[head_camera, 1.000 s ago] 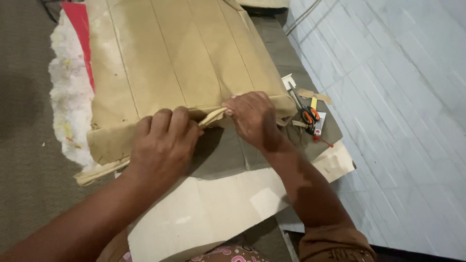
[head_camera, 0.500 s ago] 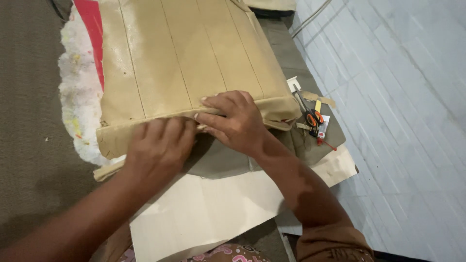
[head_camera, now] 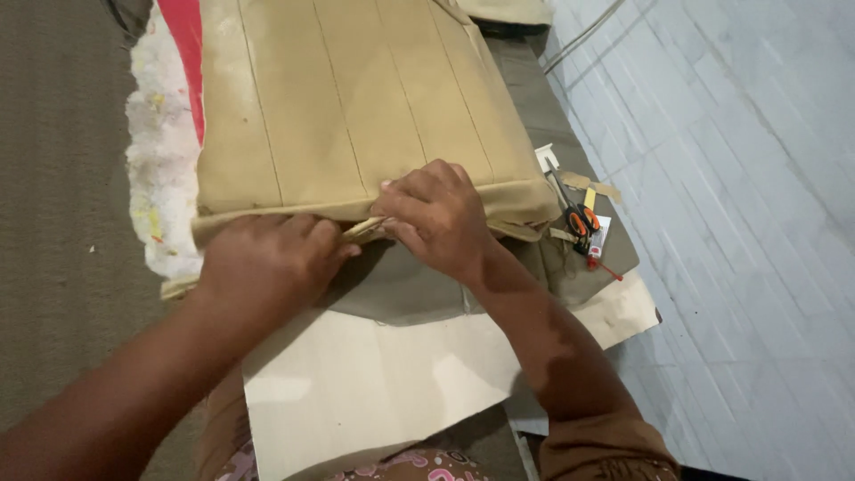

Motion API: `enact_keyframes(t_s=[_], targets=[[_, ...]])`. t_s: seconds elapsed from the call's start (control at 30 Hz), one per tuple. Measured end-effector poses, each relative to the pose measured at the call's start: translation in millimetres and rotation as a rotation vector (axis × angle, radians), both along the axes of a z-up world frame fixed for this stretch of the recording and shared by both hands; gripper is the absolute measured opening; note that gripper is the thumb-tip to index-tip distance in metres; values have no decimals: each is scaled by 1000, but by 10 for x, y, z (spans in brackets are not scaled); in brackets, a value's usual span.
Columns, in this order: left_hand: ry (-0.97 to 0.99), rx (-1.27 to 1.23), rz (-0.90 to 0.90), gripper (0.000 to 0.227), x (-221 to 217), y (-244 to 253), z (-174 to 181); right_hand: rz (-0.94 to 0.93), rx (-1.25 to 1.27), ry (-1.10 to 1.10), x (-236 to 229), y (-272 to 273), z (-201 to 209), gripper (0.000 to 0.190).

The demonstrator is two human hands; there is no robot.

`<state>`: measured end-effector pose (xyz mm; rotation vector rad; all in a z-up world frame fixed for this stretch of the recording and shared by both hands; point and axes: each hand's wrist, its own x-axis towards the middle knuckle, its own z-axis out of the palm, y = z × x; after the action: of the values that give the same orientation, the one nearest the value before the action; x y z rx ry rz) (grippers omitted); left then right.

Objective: Trimming excess material and hand-sewing the edges of a leather seat cover

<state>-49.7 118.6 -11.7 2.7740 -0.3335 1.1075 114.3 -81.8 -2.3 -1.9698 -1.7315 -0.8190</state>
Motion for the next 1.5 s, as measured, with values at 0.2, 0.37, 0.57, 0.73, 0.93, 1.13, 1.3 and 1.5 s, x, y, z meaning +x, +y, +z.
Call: enact_keyframes(t_s=[0.2, 0.37, 0.57, 0.73, 0.93, 1.13, 1.3, 1.5], targets=[[-240, 102, 7, 18, 288, 40, -219, -5, 18, 101, 61, -1, -10, 18], [-383, 97, -89, 16, 385, 288, -372, 73, -223, 137, 52, -394, 262, 59], [-445, 124, -100, 16, 471, 591, -435, -65, -223, -38, 217, -1078, 174, 55], [-415, 119, -145, 21, 417, 583, -282, 28, -148, 6, 279, -1073, 120, 25], [-151, 81, -14, 22, 211, 3, 233, 51, -83, 117, 271, -1072, 3, 27], [-47, 147, -187, 68, 724, -891, 50, -72, -88, 115, 277, -1092, -128, 29], [-286, 104, -271, 19, 1135, -968, -295, 11, 15, 79, 399, -1343, -261, 38], [-394, 28, -273, 16, 1145, -972, -266, -59, 26, -120, 434, -1417, -226, 37]])
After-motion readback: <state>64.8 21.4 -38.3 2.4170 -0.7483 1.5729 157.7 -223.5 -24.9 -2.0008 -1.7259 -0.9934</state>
